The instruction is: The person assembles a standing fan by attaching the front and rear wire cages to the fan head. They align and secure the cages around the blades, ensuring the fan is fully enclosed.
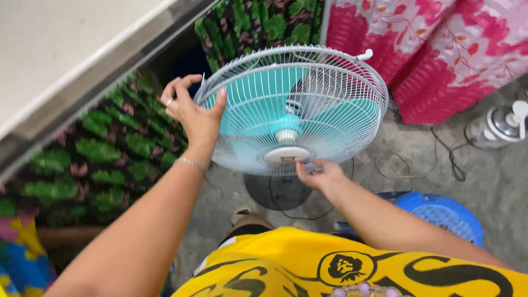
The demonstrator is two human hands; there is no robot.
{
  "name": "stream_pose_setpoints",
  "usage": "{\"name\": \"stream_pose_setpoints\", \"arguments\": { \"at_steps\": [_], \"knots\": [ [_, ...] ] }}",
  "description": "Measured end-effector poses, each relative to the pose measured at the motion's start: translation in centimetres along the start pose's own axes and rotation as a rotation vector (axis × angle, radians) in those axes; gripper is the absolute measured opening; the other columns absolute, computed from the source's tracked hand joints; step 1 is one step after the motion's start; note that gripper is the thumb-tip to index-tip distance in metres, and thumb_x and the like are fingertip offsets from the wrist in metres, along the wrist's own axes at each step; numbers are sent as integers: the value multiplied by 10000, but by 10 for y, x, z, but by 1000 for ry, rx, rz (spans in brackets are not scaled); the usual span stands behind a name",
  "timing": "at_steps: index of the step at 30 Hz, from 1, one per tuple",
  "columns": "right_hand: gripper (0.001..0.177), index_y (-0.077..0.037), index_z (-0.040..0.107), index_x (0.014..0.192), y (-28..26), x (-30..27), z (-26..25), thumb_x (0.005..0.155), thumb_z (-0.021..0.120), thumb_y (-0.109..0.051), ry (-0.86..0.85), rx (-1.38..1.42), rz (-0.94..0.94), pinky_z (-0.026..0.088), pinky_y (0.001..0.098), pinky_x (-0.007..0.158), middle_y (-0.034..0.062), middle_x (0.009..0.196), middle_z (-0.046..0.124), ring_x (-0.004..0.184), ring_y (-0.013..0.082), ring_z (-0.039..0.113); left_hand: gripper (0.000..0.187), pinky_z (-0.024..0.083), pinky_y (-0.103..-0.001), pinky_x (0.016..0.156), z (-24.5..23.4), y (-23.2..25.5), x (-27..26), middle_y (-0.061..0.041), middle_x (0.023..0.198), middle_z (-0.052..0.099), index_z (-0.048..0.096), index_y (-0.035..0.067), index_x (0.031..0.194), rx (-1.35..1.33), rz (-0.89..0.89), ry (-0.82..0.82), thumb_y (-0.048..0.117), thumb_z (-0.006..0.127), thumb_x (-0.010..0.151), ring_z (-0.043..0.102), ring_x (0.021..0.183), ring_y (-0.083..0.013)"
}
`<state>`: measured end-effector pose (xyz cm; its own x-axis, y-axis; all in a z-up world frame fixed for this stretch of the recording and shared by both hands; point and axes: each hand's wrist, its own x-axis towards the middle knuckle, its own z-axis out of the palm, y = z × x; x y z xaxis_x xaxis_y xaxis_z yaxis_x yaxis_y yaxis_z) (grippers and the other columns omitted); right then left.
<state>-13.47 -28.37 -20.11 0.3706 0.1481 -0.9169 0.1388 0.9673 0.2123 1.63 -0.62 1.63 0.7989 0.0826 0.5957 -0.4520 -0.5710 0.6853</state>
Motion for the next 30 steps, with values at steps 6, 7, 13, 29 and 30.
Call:
{"name": "stream_pose_setpoints", "arguments": {
  "at_steps": [6,7,13,29,30],
  "knots": [
    [472,-236,426,1475,49,-13,-17,1034,395,-401,90,-256,-220,315,684,1074,29,1443,440,1340,249,447,588,304,-506,1129,-12,-5,5,-161,1430,384,677,224,1288,-43,-4,-129,513,868,813,364,1313,-367],
    [492,-231,374,1505,58,-23,-17,1054,389,-426,93,-225,-263,271,738,1070,82,1465,348,1380,293,373,574,311,-502,1126,-13,-7,7,-155,1429,386,682,232,1283,-56,3,-140,512,862,815,371,1309,-360],
    [648,-275,472,1523,113,-24,-5,991,386,-635,-51,-10,-381,288,634,1104,32,1545,343,1462,261,295,476,339,-477,1105,-17,-16,18,-144,1470,384,725,303,1305,-98,-14,-310,444,818,860,358,1265,-361],
    [617,-260,470,1485,149,72,-1,974,294,-559,-49,109,-391,139,765,1140,38,1514,466,1349,282,426,717,331,-488,1106,-20,-42,60,-166,1405,363,625,284,1356,-190,-157,-450,537,880,735,387,1269,-333],
    [636,-238,413,1512,161,57,4,995,233,-561,-111,167,-387,108,794,1119,100,1525,427,1370,361,386,714,349,-479,1087,-23,-44,63,-172,1399,347,612,286,1365,-223,-160,-491,536,870,747,371,1274,-335]
  ]
}}
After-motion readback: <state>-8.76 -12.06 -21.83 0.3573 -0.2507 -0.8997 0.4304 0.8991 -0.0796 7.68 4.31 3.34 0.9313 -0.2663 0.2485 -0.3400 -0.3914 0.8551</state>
